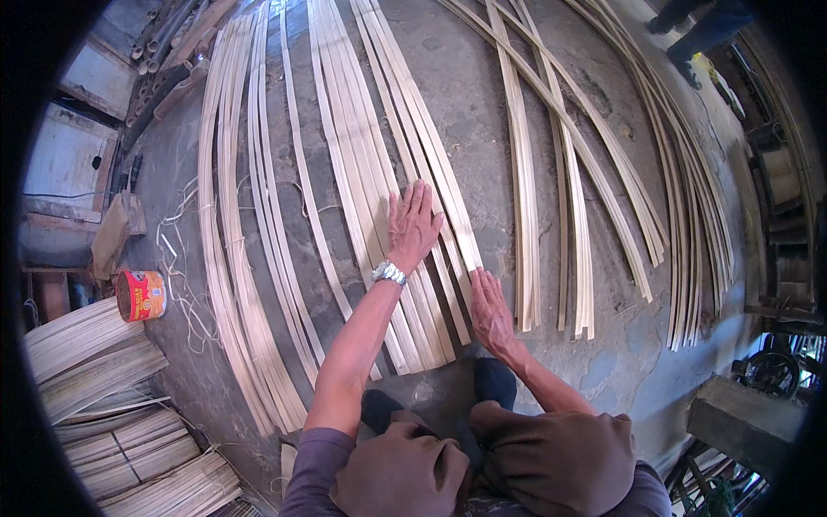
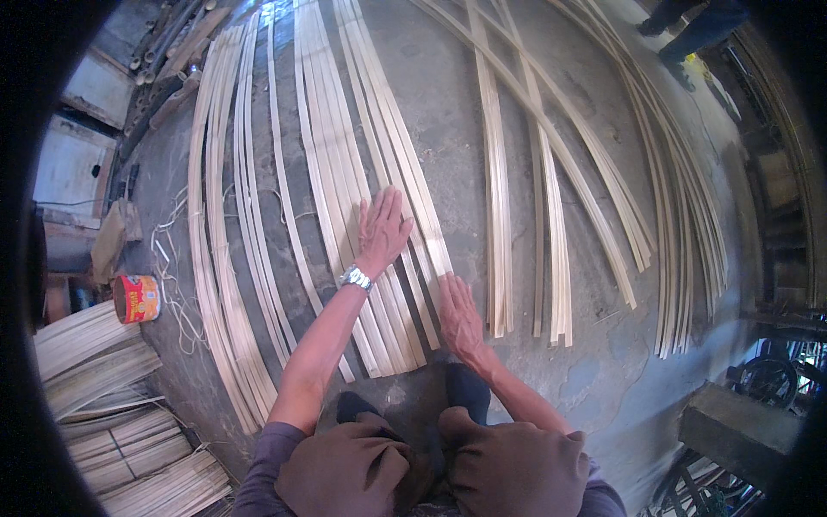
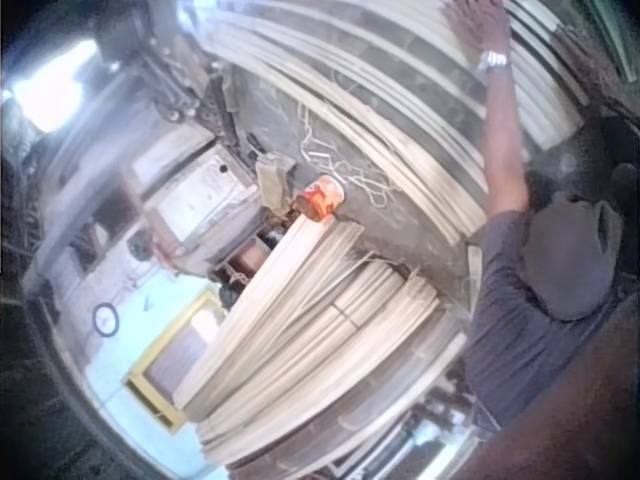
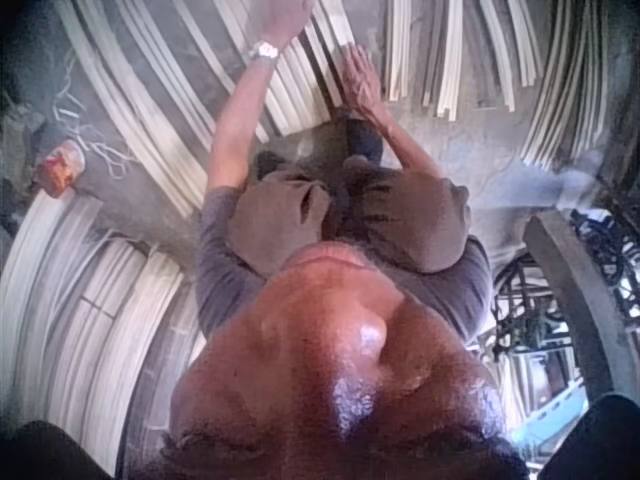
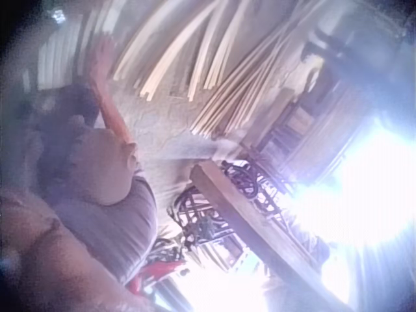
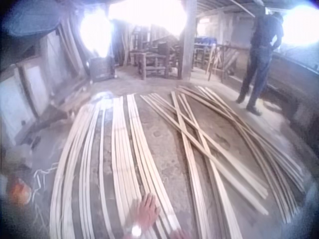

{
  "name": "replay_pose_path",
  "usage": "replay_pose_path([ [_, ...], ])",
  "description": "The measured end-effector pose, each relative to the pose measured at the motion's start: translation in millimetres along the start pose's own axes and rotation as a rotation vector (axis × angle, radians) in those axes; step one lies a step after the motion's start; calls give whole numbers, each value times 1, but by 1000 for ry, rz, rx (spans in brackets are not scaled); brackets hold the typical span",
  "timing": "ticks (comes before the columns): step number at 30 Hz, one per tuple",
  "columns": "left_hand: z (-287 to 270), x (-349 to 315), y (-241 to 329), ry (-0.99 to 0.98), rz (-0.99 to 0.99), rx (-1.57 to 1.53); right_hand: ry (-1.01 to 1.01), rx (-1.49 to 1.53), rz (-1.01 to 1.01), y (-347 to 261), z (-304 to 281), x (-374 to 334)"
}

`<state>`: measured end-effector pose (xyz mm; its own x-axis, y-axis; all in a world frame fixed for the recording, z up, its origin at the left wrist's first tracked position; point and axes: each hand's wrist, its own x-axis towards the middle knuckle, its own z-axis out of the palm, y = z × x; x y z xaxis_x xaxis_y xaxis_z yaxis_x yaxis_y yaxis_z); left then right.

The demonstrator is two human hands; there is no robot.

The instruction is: The person sits on the floor and arranges long, thin wooden strips into neat parallel rows. They repeatedly pick up individual strips, align them with others, and place them back down to form organized piles.

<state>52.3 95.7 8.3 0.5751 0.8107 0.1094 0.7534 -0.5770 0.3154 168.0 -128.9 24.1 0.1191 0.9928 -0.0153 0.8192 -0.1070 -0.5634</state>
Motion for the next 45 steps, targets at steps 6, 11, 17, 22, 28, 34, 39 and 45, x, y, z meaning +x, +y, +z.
replay_pose_path([
  [6, 5, 3, 2, 62, 27, -40, -12, 69, -12, -10, 0, 1],
  [11, 10, 1, -2, 72, 46, -41, 2, 17, -48, -5, 2, -6],
  [17, 7, 1, 2, 8, 47, -30, 40, -31, -46, -7, 1, -6],
  [22, 5, 2, 7, -20, 33, -70, 59, 255, 272, -9, -24, 18],
  [28, 5, 3, 13, 0, 13, -37, 151, 25, 46, -1, -29, 16],
  [34, -18, -34, 12, 75, -51, -152, 136, 55, 36, -12, -24, 12],
  [39, -59, -108, 20, 109, -158, -282, 166, 101, -30, -38, -24, 9],
  [45, -64, -213, -53, 292, -705, -28, -21, 279, -83, -78, 6, -4],
])
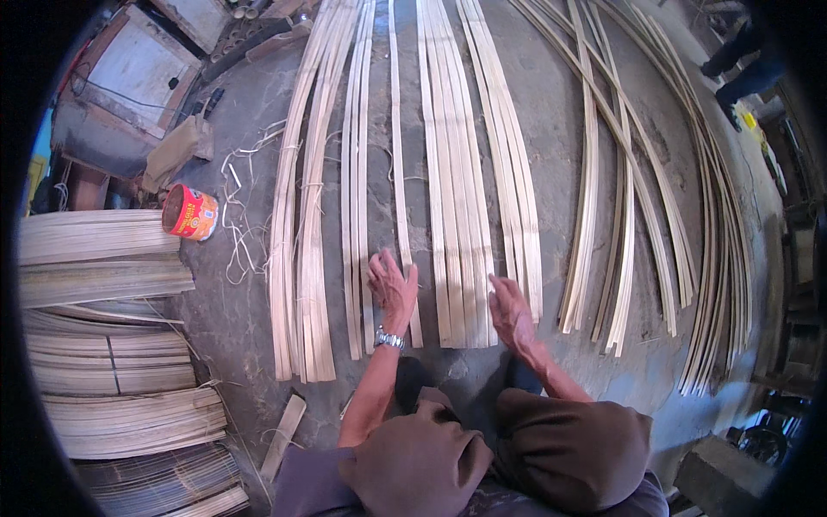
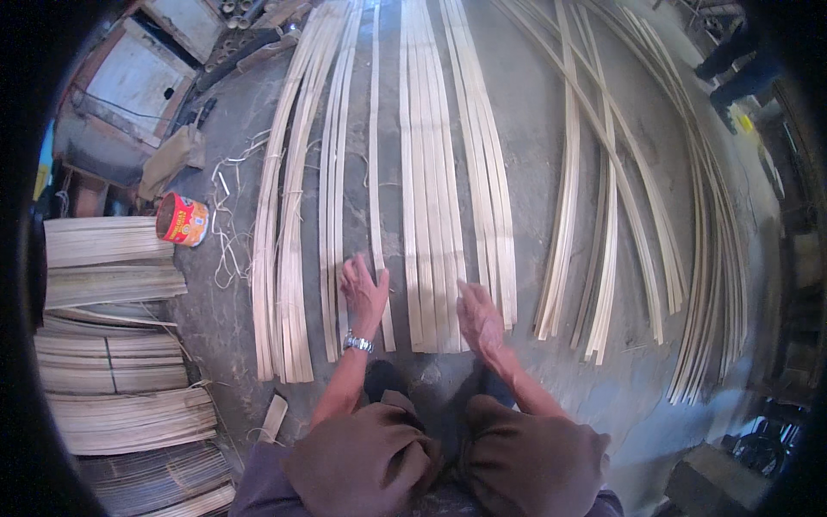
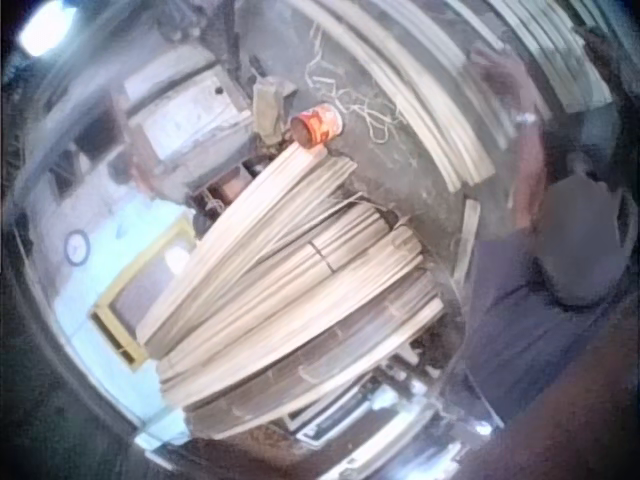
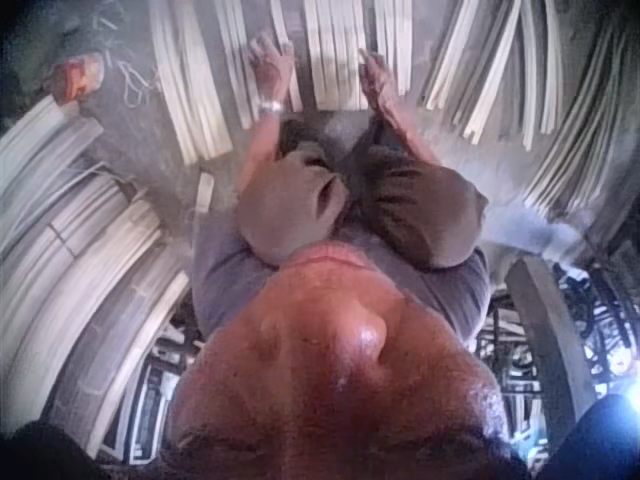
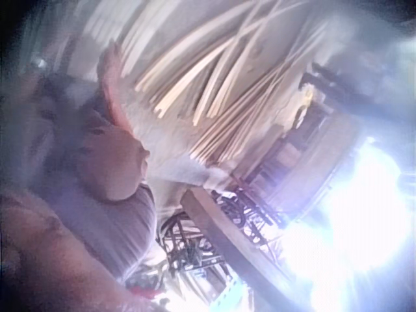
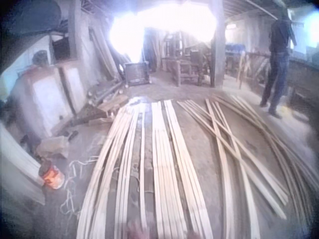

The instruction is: The person sits on the floor and arranges long, thin wooden strips into neat parallel rows. They repeatedly pick up individual strips, align them with others, and place them back down to form organized piles.

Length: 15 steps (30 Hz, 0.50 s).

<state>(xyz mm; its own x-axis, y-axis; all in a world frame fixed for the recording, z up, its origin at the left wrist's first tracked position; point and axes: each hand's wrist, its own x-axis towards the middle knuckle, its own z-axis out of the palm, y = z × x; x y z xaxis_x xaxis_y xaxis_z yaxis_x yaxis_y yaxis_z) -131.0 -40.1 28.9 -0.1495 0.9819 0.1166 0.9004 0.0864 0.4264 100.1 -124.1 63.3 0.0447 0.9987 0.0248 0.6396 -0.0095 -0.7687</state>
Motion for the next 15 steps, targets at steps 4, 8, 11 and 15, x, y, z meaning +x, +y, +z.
replay_pose_path([
  [4, -6, 4, -1, -30, 32, 72, -42, 22, -129, -14, 17, -7],
  [8, 7, 8, 1, 57, 46, 48, -122, 55, -133, -26, 21, -18],
  [11, 16, 14, -9, -5, -114, -348, -147, 42, -121, -30, 19, -23],
  [15, 1, 16, -11, 76, -209, -522, -163, 42, -175, -30, 35, -30],
])
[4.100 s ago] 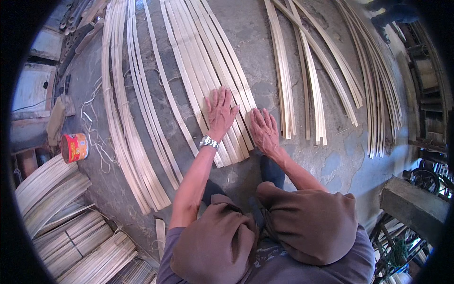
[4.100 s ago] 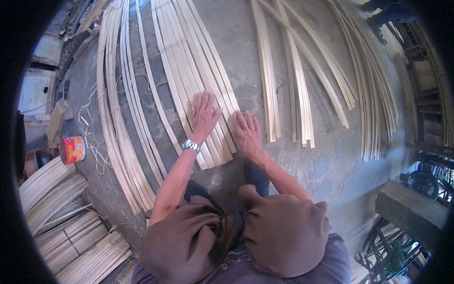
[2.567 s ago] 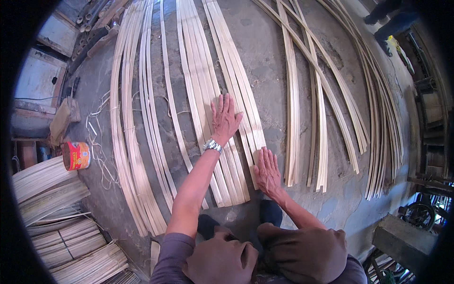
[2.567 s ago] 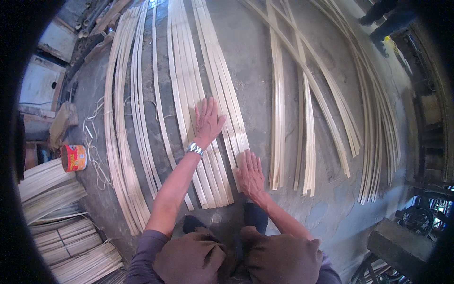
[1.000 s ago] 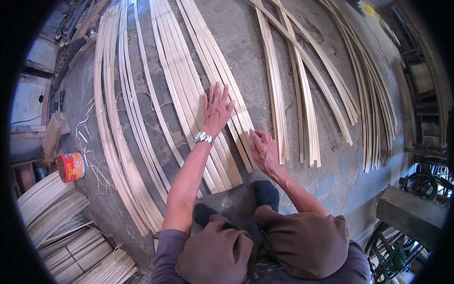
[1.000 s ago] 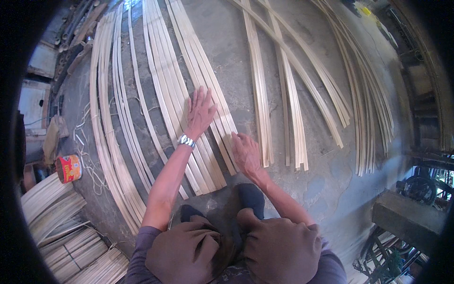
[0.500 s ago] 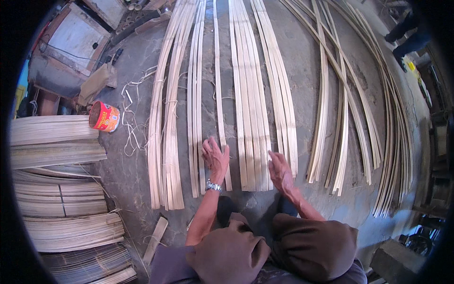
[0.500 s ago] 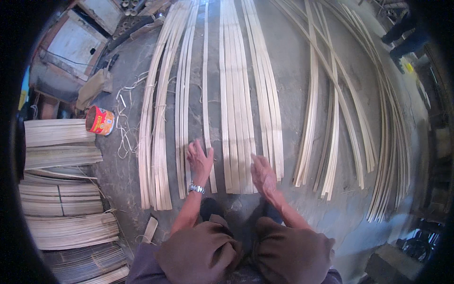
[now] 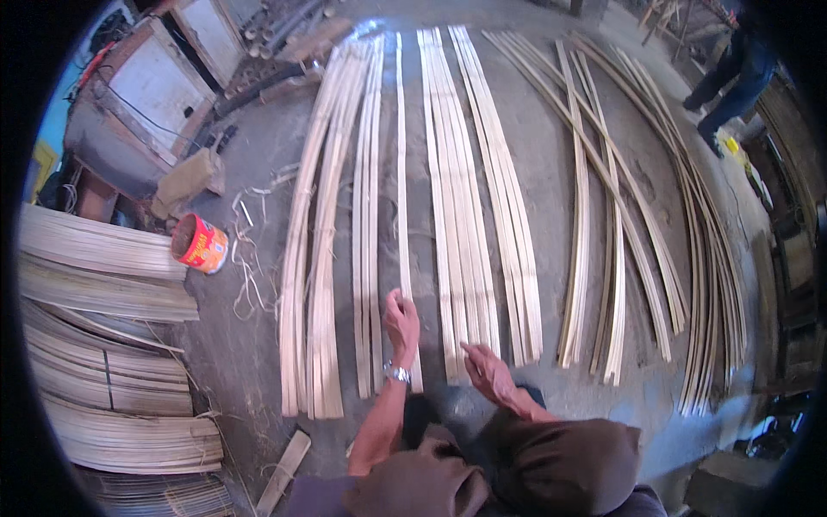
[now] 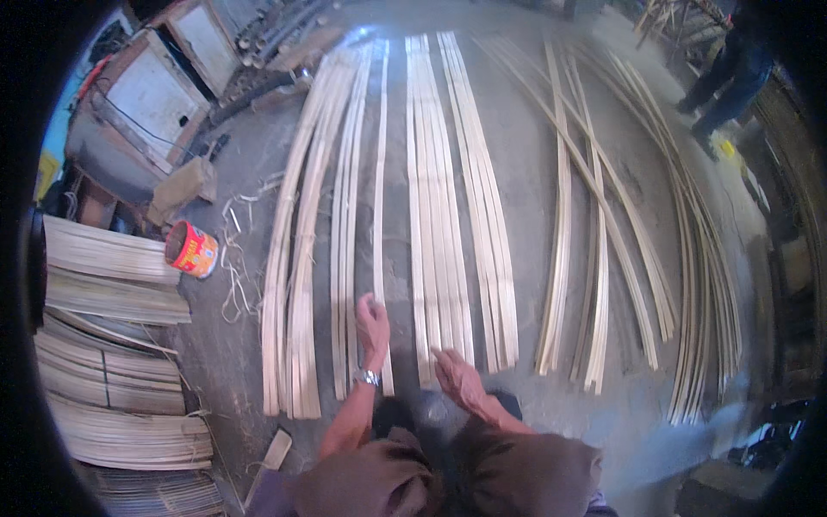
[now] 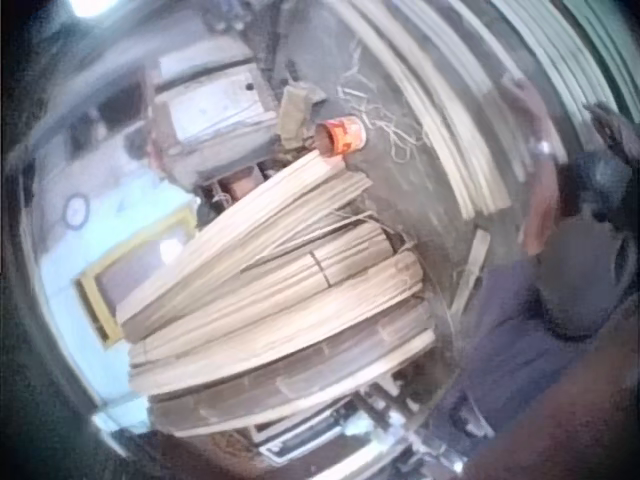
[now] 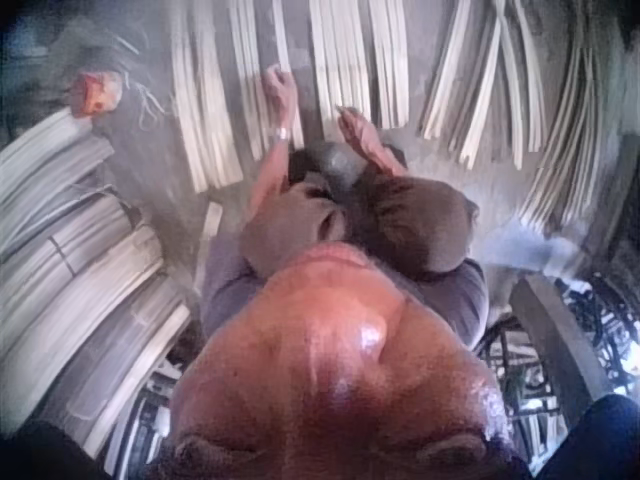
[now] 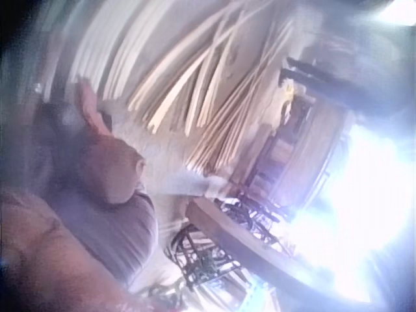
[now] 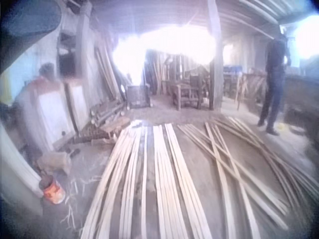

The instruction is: The person sits on the floor and arranges long, thin wooden strips into neat parallel rows. They repeatedly pick up individual strips, align them with others, and place them back down to form organized piles.

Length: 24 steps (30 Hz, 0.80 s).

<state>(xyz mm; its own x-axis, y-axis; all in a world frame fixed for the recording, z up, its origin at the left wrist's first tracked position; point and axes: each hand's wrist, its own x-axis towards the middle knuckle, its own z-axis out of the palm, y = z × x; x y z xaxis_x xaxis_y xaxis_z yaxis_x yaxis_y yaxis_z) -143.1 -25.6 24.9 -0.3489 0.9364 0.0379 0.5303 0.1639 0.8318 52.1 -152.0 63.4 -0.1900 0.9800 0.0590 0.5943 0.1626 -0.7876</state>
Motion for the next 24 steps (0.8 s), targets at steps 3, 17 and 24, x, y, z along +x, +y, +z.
replay_pose_path([
  [3, 14, -1, 18, 15, 161, 1, -31, -24, -6, 3, 0, -3],
  [17, 52, -38, 22, -136, 192, -3, -354, 313, 206, -10, 11, -2],
  [24, 39, -26, 20, -247, 143, 22, -336, 307, 165, -5, 32, 0],
])
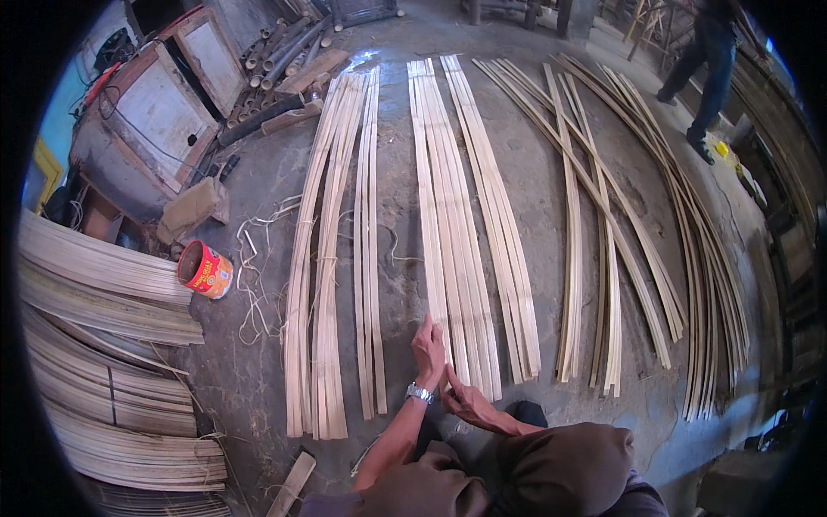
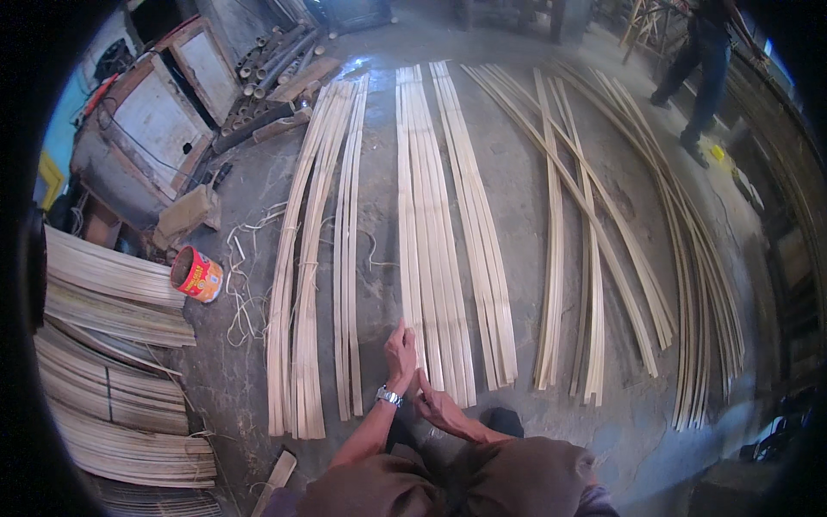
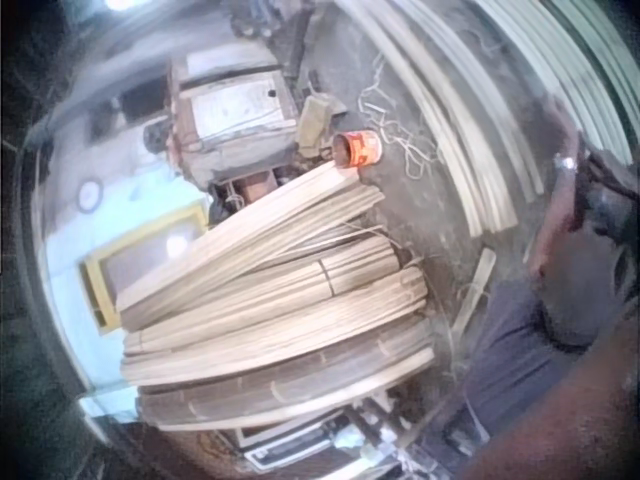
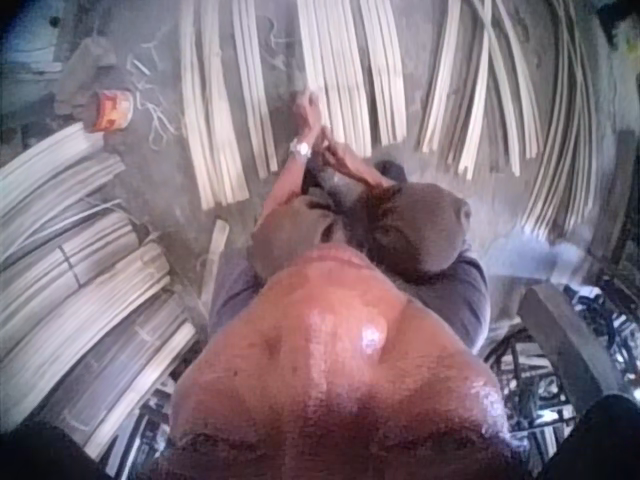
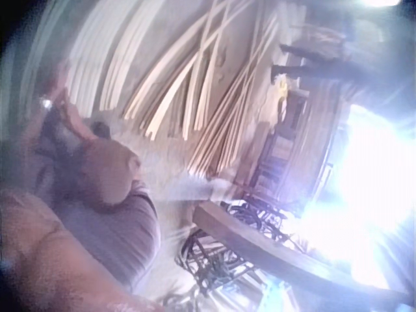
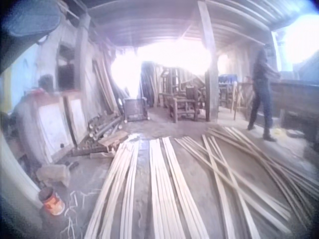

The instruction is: The person sits on the floor and arranges long, thin wooden strips into neat parallel rows. They repeatedly pick up individual strips, align them with others, and place them back down to form organized piles.

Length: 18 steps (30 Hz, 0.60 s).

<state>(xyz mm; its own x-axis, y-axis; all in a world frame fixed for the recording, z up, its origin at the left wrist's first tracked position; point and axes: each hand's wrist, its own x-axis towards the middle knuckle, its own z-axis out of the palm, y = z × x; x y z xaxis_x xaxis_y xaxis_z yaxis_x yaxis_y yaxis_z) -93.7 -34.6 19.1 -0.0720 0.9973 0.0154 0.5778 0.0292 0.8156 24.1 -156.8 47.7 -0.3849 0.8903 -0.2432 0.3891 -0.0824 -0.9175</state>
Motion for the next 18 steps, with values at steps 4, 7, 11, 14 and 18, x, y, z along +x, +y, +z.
replay_pose_path([
  [4, 5, 3, -1, 45, 92, 47, 25, 92, 21, 1, -3, 3],
  [7, 4, 5, 0, 19, 26, 15, 44, 88, 28, -4, -5, 1],
  [11, 5, 2, 16, 65, -25, -70, 43, 116, 55, -6, -7, 1],
  [14, 8, -5, 38, 99, 3, -118, 81, 209, 49, -13, -14, -6],
  [18, 24, -1, 67, 88, 52, -205, 231, 326, 144, -6, -17, -11],
])
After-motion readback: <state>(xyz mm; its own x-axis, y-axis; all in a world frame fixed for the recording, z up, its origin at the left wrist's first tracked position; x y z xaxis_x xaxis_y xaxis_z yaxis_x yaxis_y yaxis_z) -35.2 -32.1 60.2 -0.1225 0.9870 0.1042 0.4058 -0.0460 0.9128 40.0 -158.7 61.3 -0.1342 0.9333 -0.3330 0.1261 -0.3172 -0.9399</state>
